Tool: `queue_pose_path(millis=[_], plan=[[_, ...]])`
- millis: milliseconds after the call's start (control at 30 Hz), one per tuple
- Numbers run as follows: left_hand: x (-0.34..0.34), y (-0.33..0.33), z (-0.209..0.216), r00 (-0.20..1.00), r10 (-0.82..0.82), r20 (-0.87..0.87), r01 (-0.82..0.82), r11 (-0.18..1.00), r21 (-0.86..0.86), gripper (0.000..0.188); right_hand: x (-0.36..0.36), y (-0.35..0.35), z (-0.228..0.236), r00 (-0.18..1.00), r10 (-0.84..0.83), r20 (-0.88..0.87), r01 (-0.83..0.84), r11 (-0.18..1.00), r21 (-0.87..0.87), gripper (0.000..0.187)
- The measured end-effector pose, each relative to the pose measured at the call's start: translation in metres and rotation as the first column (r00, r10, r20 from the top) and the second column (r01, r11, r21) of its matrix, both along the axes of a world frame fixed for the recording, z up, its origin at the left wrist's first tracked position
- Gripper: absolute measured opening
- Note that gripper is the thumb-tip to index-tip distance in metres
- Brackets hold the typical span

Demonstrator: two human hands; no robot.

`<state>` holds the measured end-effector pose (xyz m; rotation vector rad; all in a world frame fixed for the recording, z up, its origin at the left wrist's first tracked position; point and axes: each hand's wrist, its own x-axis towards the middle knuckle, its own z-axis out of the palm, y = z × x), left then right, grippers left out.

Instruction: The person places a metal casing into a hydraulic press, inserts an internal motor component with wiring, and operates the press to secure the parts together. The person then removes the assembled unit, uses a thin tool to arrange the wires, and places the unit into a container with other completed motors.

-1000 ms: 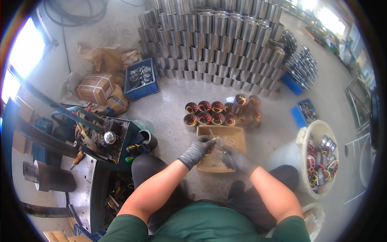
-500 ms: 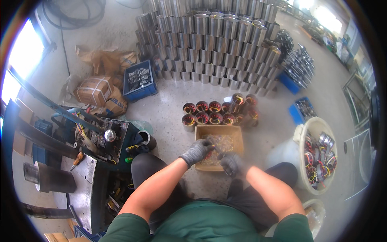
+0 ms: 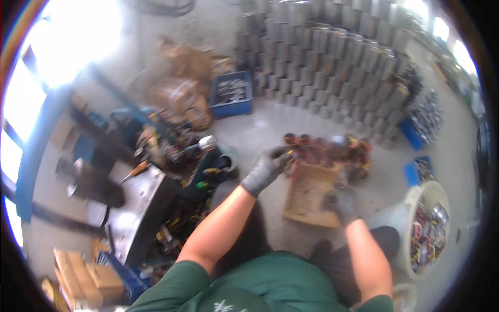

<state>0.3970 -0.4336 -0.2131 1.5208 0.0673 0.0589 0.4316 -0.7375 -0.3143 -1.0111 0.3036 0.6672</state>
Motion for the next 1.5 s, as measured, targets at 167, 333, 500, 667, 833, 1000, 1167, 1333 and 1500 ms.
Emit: queue_pose_path(millis=[167, 333, 500, 667, 833, 1000, 1167, 1333, 1500], plan=[[-0.042, 0.076, 0.014, 0.96, 0.26, -0.104, -0.235, 0.95, 0.205, 0.023, -0.005, 0.003, 0.026, 0.967, 0.068, 0.247, -0.016, 0.978, -0.209, 0.044], [-0.135, 0.16, -0.101, 0.931, 0.347, -0.116, -0.347, 0.938, 0.015, 0.024, -0.002, 0.011, 0.019, 0.952, 0.095, 0.292, -0.045, 0.984, -0.173, 0.058], [-0.248, 0.158, -0.098, 0.67, 0.476, -0.57, -0.411, 0.877, 0.248, 0.024, 0.001, -0.004, 0.017, 0.959, 0.085, 0.269, -0.03, 0.979, -0.2, 0.056], [-0.36, 0.19, -0.193, 0.642, 0.5, -0.581, -0.288, 0.86, 0.421, 0.018, 0.009, 0.0, 0.017, 0.955, 0.07, 0.287, -0.046, 0.995, -0.089, 0.051], [-0.366, 0.188, -0.226, 0.622, 0.461, -0.633, -0.322, 0.887, 0.33, 0.012, -0.007, 0.014, 0.039, 0.937, 0.005, 0.349, 0.053, 0.986, -0.156, 0.026], [-0.259, 0.175, -0.248, 0.464, 0.35, -0.814, -0.841, 0.461, -0.282, 0.015, -0.009, -0.046, 0.055, 0.93, -0.046, 0.364, 0.096, 0.988, -0.12, 0.035], [-0.286, 0.248, -0.316, 0.688, 0.58, -0.435, -0.186, 0.721, 0.668, 0.047, 0.004, -0.001, 0.093, 0.907, 0.006, 0.42, 0.042, 0.994, -0.105, 0.033], [-0.281, 0.268, -0.28, 0.451, 0.714, -0.536, -0.742, 0.634, 0.22, 0.042, 0.018, -0.045, 0.163, 0.884, -0.238, 0.403, 0.342, 0.916, -0.21, 0.041], [-0.262, 0.253, -0.318, 0.685, 0.553, -0.474, -0.528, 0.825, 0.201, 0.045, 0.046, -0.212, 0.2, 0.741, -0.106, 0.663, 0.564, 0.635, -0.528, 0.044]])
